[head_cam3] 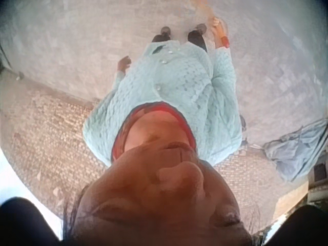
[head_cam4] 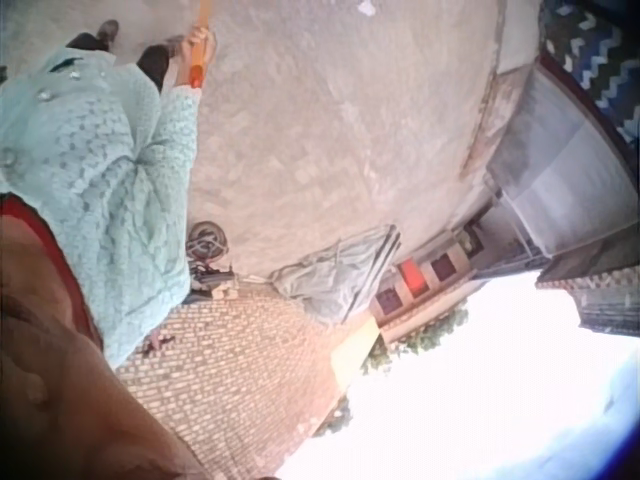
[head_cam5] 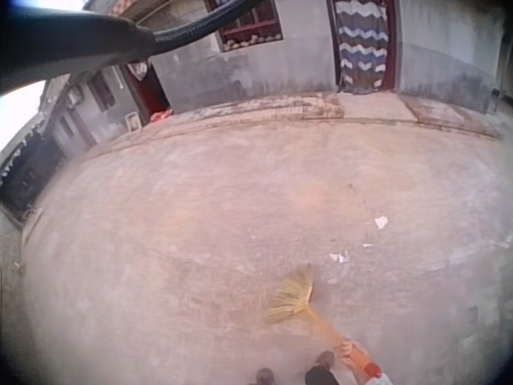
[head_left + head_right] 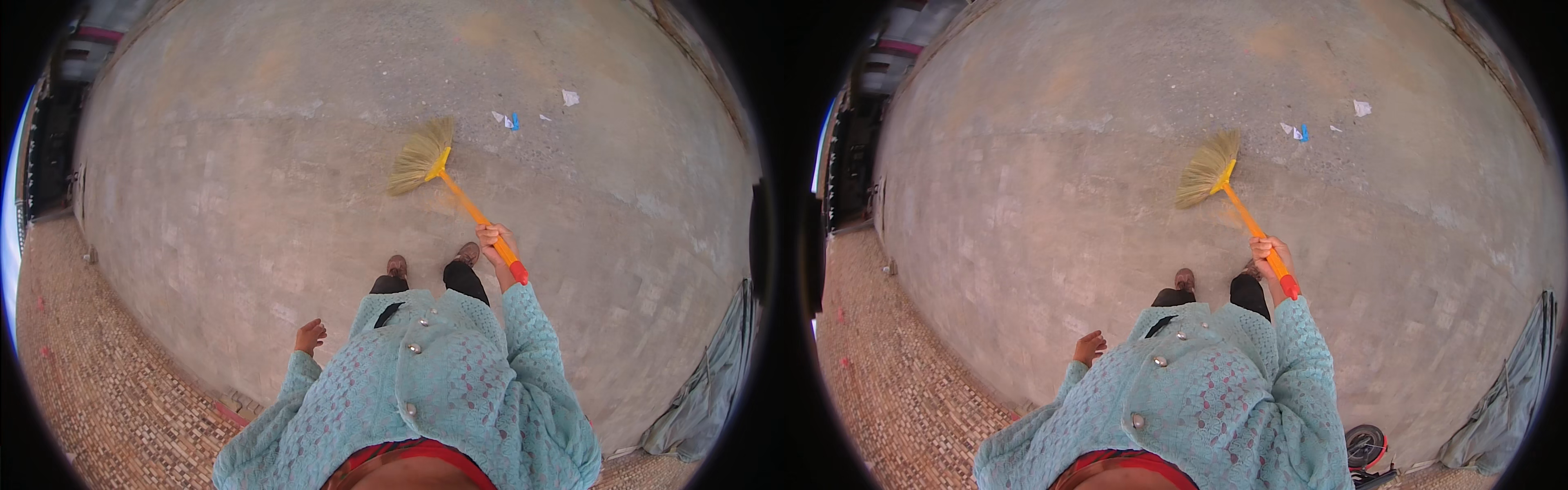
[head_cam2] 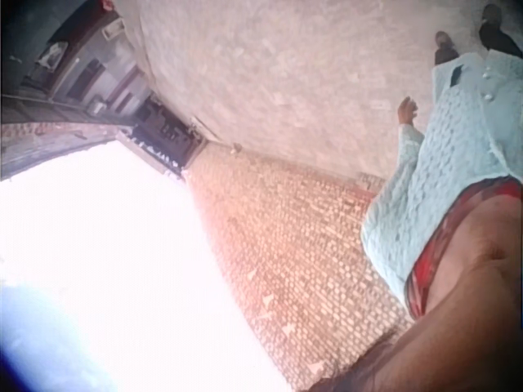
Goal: The person sweeps a concrete patio area using a yellow broom, moving debris and dust toward the edges of the space. The person repeatedly sweeps different sections of the patio, including areas near a brick border and a patterned mat.
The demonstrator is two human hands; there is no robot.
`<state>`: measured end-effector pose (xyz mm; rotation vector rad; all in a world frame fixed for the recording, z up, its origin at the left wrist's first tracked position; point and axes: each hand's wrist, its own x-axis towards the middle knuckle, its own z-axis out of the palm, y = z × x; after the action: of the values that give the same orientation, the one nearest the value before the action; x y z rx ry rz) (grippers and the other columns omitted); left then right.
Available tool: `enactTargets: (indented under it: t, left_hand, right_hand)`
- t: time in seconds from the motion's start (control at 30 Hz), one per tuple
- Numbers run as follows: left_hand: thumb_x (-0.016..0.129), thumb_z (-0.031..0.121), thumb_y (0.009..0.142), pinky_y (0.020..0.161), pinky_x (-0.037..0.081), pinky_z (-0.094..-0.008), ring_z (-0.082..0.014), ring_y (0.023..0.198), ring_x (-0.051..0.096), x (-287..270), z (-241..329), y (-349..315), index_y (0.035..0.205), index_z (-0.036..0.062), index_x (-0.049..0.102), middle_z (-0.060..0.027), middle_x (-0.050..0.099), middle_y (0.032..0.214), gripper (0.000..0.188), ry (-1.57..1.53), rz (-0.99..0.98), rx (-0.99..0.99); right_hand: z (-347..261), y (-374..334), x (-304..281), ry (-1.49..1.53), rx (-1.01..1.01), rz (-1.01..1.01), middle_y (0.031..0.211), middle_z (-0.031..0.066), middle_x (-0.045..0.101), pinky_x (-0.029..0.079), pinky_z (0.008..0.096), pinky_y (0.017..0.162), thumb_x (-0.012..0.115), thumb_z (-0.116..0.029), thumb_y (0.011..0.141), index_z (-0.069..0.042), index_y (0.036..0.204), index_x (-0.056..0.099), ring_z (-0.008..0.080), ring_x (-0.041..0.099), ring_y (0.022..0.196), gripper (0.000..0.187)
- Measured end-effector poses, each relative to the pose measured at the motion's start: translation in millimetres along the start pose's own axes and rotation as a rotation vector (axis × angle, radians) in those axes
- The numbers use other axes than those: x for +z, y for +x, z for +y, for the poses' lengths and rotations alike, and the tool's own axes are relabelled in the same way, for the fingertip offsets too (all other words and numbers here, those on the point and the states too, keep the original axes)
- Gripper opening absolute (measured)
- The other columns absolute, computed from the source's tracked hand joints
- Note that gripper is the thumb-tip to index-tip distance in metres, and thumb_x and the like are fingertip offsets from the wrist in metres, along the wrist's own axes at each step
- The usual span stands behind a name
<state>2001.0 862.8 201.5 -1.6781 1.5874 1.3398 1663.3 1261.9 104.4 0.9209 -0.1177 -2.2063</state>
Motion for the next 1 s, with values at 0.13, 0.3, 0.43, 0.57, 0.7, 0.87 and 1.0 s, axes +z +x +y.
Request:
enactTargets:
  t: [0.13, 0.3, 0.43, 0.57, 0.7, 0.87, 1.0]
  left_hand:
    - [0.054, 0.018, 0.075, 0.055, 0.042, -0.0265, -0.0123, 0.068, 0.057, 14.6, 14.4, 2.0, 0.113, 0.0023, 0.049, -0.0025, 0.059, 0.078, 0.042, 0.022, -0.040, 0.010]
    - [0.054, 0.014, 0.073, 0.054, 0.042, -0.0271, -0.0128, 0.068, 0.057, 18.9, 27.7, 17.8, 0.113, 0.0027, 0.050, -0.0027, 0.060, 0.077, 0.042, 0.030, -0.035, 0.097]
    - [0.054, 0.013, 0.071, 0.054, 0.042, -0.0277, -0.0129, 0.067, 0.057, 10.1, 26.7, 23.5, 0.113, 0.0029, 0.050, -0.0027, 0.060, 0.078, 0.043, 0.045, -0.032, 0.095]
    - [0.054, 0.012, 0.071, 0.053, 0.041, -0.0273, -0.0123, 0.065, 0.056, 8.3, 14.9, 18.2, 0.113, 0.0028, 0.050, -0.0027, 0.060, 0.076, 0.043, 0.024, -0.012, 0.067]
    - [0.054, 0.011, 0.070, 0.050, 0.040, -0.0275, -0.0118, 0.063, 0.056, 13.5, 2.1, 6.0, 0.112, 0.0033, 0.051, -0.0022, 0.059, 0.074, 0.042, -0.012, -0.023, 0.032]
    - [0.055, 0.011, 0.070, 0.051, 0.041, -0.0276, -0.0115, 0.062, 0.056, 6.2, 7.6, -6.1, 0.111, 0.0037, 0.051, -0.0016, 0.059, 0.073, 0.042, 0.025, -0.076, 0.076]
    - [0.055, 0.012, 0.070, 0.054, 0.042, -0.0275, -0.0110, 0.063, 0.056, 29.4, 31.3, 14.5, 0.111, 0.0039, 0.051, -0.0012, 0.059, 0.074, 0.041, 0.073, -0.175, 0.208]
  right_hand:
    - [-68.1, -86.6, -9.6, 0.025, -0.173, -0.007, 0.069, 0.0074, 0.040, 0.042, 0.0160, 0.039, 0.042, 0.004, 0.072, 0.007, 0.084, 0.035, 0.0067, 0.044, 0.046, 0.014]
    - [-99.7, -156.5, 15.0, -0.141, -0.391, 0.109, 0.068, 0.0051, 0.040, 0.040, 0.0155, 0.039, 0.043, 0.006, 0.072, 0.002, 0.089, 0.036, 0.0060, 0.042, 0.046, 0.018]
    - [-69.3, -169.3, 51.1, -0.306, -0.510, 0.138, 0.069, 0.0040, 0.040, 0.038, 0.0156, 0.040, 0.043, 0.006, 0.072, -0.004, 0.094, 0.036, 0.0052, 0.040, 0.047, 0.025]
    - [-34.2, -172.9, 79.7, -0.455, -0.496, 0.123, 0.068, 0.0028, 0.038, 0.036, 0.0160, 0.040, 0.044, 0.006, 0.072, -0.007, 0.093, 0.036, 0.0047, 0.038, 0.047, 0.026]
    - [-7.3, -154.3, 105.2, -0.311, -0.280, -0.013, 0.067, 0.0022, 0.037, 0.035, 0.0161, 0.039, 0.044, 0.005, 0.072, -0.004, 0.091, 0.038, 0.0046, 0.037, 0.046, 0.022]
    - [45.2, -110.1, 154.2, -0.217, -0.052, -0.181, 0.067, 0.0015, 0.039, 0.036, 0.0157, 0.039, 0.045, 0.003, 0.072, -0.001, 0.080, 0.038, 0.0048, 0.038, 0.046, 0.011]
    - [73.5, -58.1, 143.6, -0.116, 0.146, -0.279, 0.068, 0.0035, 0.039, 0.039, 0.0164, 0.041, 0.044, 0.003, 0.073, 0.005, 0.085, 0.038, 0.0062, 0.041, 0.048, 0.014]
